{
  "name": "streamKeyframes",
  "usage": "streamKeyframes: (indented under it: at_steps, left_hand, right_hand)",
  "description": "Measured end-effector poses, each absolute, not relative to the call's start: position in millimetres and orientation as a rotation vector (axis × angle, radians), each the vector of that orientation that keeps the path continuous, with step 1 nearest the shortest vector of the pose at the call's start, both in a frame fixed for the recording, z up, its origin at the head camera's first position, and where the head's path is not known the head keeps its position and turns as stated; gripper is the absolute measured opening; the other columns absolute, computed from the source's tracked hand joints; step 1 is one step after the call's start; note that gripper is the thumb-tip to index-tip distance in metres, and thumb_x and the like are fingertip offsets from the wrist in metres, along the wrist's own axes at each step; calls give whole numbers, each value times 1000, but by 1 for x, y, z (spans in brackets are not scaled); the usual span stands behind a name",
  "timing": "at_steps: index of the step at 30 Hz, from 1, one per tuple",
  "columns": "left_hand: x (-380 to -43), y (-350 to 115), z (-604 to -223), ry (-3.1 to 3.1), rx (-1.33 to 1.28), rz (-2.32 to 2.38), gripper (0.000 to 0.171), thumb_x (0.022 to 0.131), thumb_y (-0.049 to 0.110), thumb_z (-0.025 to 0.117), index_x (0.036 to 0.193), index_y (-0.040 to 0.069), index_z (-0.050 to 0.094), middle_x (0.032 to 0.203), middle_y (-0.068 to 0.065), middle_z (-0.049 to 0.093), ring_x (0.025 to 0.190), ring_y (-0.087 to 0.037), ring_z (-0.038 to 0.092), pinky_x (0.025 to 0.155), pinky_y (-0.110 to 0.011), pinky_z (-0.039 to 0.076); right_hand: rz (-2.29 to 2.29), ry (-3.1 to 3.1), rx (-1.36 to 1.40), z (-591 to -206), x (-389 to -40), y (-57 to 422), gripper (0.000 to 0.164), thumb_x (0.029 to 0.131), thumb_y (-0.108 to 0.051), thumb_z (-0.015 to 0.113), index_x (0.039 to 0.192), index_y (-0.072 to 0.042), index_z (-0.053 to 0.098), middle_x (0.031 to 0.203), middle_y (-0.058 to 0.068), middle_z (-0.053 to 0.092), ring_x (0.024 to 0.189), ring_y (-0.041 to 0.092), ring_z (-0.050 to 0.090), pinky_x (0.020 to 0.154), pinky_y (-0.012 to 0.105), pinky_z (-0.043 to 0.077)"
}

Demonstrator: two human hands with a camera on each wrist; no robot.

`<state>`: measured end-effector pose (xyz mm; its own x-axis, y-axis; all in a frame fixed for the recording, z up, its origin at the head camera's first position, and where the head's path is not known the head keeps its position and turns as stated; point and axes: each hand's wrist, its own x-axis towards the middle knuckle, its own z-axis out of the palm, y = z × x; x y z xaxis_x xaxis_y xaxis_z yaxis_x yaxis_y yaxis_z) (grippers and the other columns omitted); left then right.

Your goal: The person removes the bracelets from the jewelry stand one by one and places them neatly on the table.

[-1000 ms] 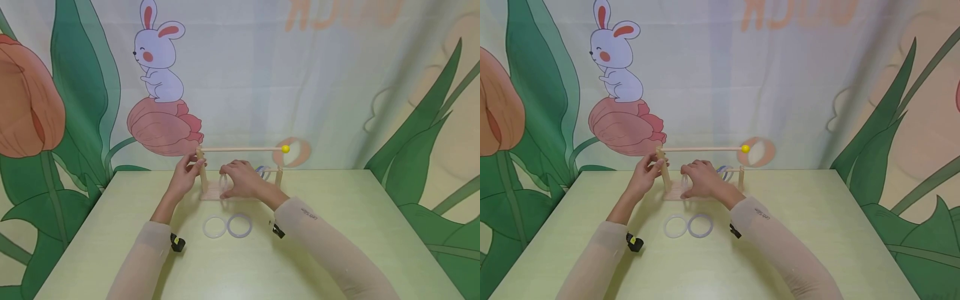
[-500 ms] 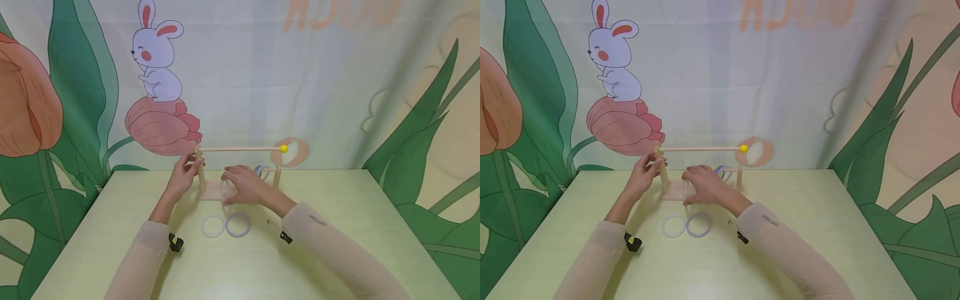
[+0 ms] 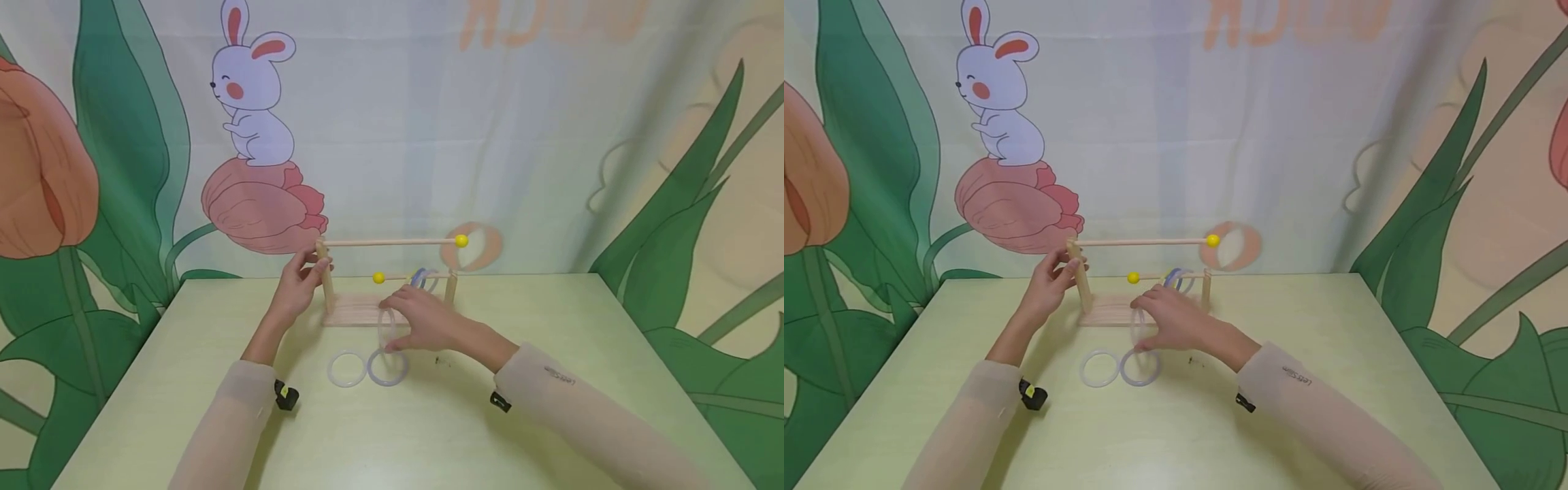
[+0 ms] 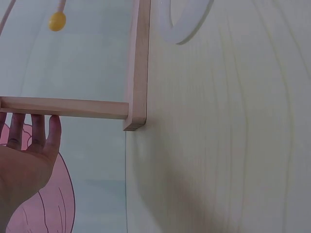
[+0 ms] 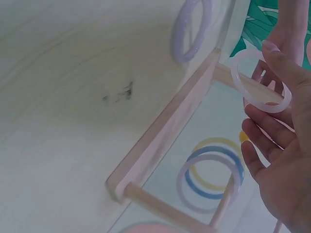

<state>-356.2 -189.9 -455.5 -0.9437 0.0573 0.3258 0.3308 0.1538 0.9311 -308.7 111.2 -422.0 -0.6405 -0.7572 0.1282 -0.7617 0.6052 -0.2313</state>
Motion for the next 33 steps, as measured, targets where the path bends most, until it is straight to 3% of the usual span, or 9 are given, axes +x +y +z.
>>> streamKeyframes:
  at_steps: [3,9,14,23,29,33]
  left_hand:
    - [-356,-190,-456,-2198,-389,-1889,46,109,31,60,147,5,52,125,-21,57,123,-48,62,102,-45,58]
    - [-356,-188,-456,-2224,-370,-1854,47,110,31,60,147,3,53,122,-15,58,121,-40,66,100,-46,59]
    - [-355,-188,-456,-2227,-368,-1847,45,110,31,59,146,6,54,121,-13,58,122,-41,66,100,-45,59]
    - [-354,-189,-456,-2226,-368,-1857,46,110,33,60,146,5,53,122,-18,56,123,-46,64,103,-48,58]
    - [-353,-189,-455,-2237,-363,-1837,46,110,34,59,145,5,54,122,-17,57,117,-34,67,103,-47,58]
    - [-354,-189,-454,-2241,-367,-1839,47,110,33,59,148,7,52,123,-16,57,119,-36,67,102,-45,58]
  right_hand:
    - [439,-2814,1310,-425,-307,124,76,84,-48,90,142,-7,63,142,7,65,135,32,55,113,51,47]
    - [539,-2823,1239,-430,-304,150,76,83,-46,92,141,-5,64,139,8,66,133,32,56,111,51,48]
    - [670,-2841,1182,-439,-304,167,80,82,-47,92,144,-5,62,137,7,67,125,27,59,107,49,51]
    - [796,-2865,1115,-457,-298,185,78,81,-45,93,142,-5,63,131,5,65,117,24,61,101,47,53]
    - [869,-2843,1137,-465,-295,189,77,81,-42,94,140,-4,63,127,8,67,114,29,61,99,48,53]
    - [891,-2838,1156,-470,-293,188,75,80,-41,95,138,-5,64,128,9,68,114,28,62,99,48,53]
